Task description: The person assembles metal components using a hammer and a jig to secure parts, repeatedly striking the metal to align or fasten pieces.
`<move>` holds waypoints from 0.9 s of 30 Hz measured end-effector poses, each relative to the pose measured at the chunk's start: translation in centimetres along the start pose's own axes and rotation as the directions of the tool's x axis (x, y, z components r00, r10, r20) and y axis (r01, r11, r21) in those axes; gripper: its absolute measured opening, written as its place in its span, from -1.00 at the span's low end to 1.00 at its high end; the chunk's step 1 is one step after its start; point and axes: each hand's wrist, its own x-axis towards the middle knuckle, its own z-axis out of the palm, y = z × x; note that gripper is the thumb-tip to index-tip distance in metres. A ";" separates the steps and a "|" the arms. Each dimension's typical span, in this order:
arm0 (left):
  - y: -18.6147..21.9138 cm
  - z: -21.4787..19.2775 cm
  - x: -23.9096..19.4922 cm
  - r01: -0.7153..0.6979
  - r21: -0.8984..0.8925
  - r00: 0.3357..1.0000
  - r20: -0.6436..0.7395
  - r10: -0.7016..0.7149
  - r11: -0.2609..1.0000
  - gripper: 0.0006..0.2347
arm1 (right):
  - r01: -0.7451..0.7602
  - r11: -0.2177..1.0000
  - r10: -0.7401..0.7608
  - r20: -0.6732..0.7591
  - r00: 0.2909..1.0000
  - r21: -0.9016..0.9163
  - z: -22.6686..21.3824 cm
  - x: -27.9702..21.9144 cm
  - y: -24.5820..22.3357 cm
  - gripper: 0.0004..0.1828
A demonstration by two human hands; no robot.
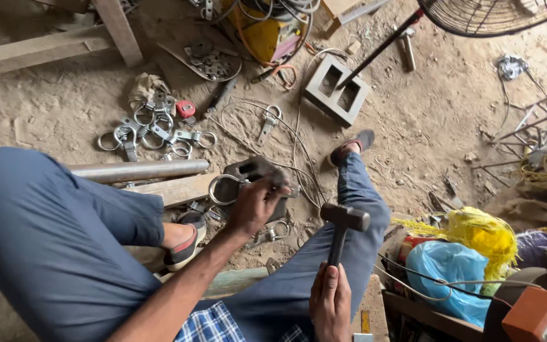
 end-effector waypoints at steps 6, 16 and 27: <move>0.2 -1.1 0.1 -0.065 -0.101 0.991 -0.125 0.052 0.993 -0.77 | -0.046 0.961 0.048 -0.001 0.999 0.272 -2.0 1.6 3.4 -0.57; 0.3 -0.3 0.3 -0.058 -0.044 0.998 -0.005 0.057 0.997 -0.80 | -0.089 0.960 0.088 0.017 0.996 0.266 -2.1 1.8 3.6 -0.54; -1.7 0.6 0.8 -0.129 0.220 0.992 0.030 0.126 0.967 -0.77 | -0.052 0.997 0.053 -0.004 0.999 0.054 0.9 0.6 -2.3 -0.59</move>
